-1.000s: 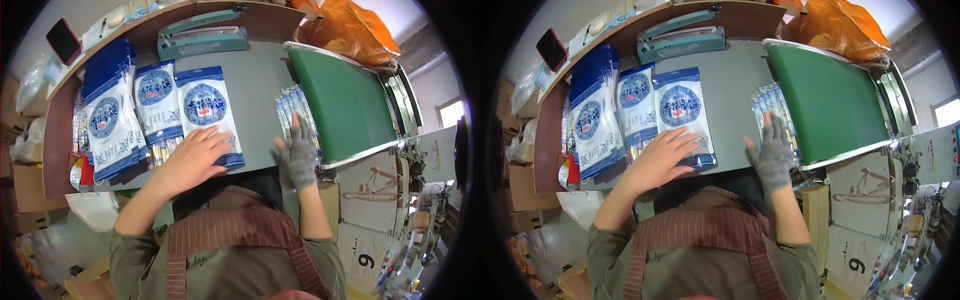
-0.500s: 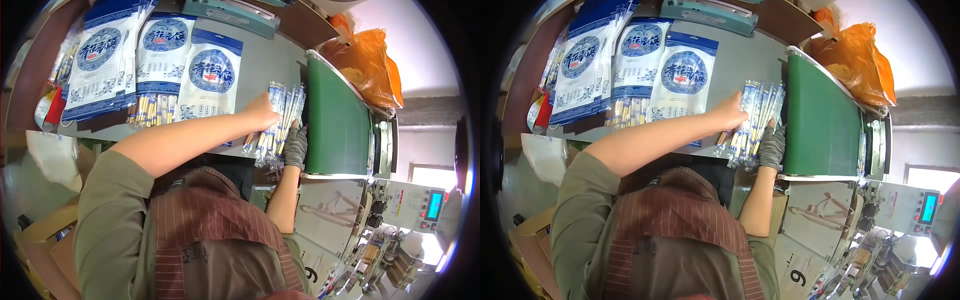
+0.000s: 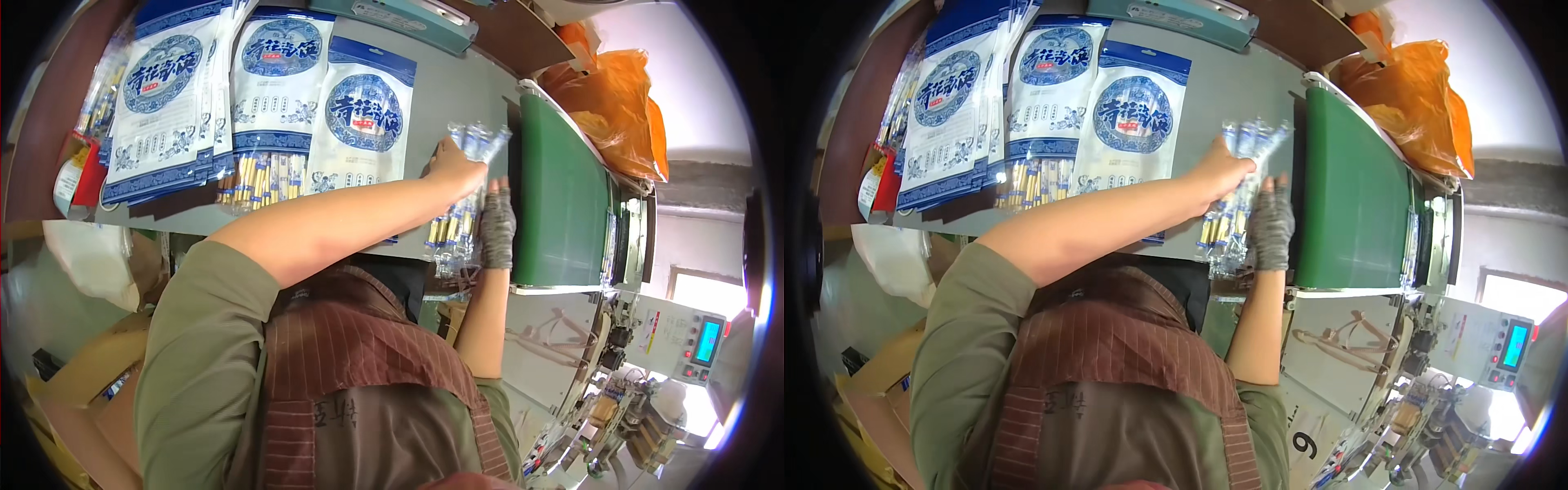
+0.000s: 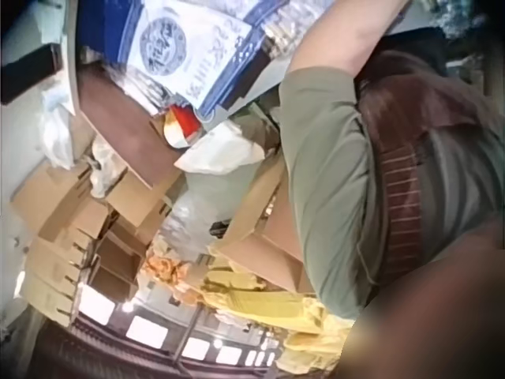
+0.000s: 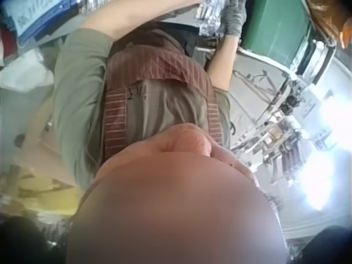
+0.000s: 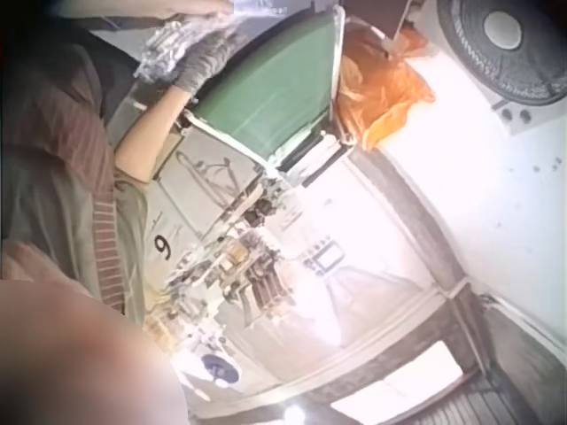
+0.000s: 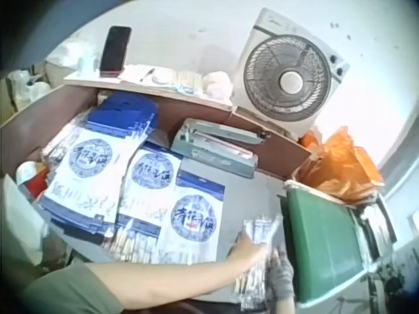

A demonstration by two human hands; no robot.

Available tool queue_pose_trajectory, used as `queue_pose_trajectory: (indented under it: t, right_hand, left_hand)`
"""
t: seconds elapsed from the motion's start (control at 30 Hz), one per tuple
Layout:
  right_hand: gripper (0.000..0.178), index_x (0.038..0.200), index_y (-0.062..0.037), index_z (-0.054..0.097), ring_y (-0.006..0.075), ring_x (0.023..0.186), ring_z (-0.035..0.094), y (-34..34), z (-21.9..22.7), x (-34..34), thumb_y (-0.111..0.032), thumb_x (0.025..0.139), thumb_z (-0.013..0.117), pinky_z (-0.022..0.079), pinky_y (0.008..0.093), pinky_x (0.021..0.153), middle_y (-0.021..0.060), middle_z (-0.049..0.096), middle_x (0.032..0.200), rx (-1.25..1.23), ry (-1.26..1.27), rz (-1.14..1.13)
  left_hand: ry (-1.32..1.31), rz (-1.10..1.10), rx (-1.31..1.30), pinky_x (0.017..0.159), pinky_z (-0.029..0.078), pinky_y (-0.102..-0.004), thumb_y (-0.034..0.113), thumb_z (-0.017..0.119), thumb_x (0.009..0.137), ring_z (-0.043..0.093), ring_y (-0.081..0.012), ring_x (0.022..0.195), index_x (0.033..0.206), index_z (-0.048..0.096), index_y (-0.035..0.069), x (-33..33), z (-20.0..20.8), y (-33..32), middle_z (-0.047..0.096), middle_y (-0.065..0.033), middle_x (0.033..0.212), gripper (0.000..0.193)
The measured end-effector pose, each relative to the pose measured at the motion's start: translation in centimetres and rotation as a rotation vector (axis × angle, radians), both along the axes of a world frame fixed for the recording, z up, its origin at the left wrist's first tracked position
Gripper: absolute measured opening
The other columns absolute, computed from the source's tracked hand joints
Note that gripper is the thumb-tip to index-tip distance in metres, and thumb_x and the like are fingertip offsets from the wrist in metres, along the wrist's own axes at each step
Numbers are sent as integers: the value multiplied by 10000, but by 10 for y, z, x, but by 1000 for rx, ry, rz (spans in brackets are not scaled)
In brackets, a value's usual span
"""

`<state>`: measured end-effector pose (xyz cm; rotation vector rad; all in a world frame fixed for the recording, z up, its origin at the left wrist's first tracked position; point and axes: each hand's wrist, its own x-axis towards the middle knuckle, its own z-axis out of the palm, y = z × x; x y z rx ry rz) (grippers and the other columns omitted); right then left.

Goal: Packaging bundles of incense sticks into plastic sleeves and then placing them into shipping boxes.

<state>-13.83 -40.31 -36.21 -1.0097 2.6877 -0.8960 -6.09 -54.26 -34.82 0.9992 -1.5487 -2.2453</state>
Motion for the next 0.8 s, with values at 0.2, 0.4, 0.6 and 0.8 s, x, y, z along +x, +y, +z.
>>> queue_pose_trajectory:
  t: [0.2, 0.4, 0.6, 0.8]
  right_hand:
    - [314, 1166, -72, 530, 148, 802, 519, -47, -17, -7, -290, 941, 550, 459, 292, 732, 39, 570, 949, -683, -753, -254]
    - [296, 1095, -45, 638, 138, 935, 582, -71, 88, 24, -193, 840, 668, 479, 276, 803, 58, 621, 1066, -988, -1076, -106]
    - [806, 1339, 7, 388, 248, 1042, 570, -54, 146, 23, -135, 672, 817, 449, 348, 927, 150, 543, 1188, -928, -609, 389]
    - [807, 1394, -47, 338, 212, 1130, 470, -26, 145, 35, -114, 697, 739, 419, 332, 966, 120, 476, 1247, -814, -629, 245]
  left_hand:
    - [83, -57, 144, 1008, 366, -407, 274, 672, 711, 405, -359, 1237, 1274, 320, -106, -11, 22, 1, 392, -267, 1317, 765]
    - [335, 122, -588, 1018, 317, -445, 498, 735, 720, 371, -362, 1217, 1399, 177, -60, 9, 56, 14, 355, -252, 1301, 1042]
    - [653, -164, -755, 1077, 267, -413, 398, 850, 611, 308, -363, 1304, 1441, -34, -23, 26, 82, -21, 253, -258, 1404, 1283]
    - [239, -718, -457, 921, 449, -321, 164, 808, 585, 487, -229, 1156, 1343, 369, -21, 11, 46, -21, 453, -189, 1325, 895]
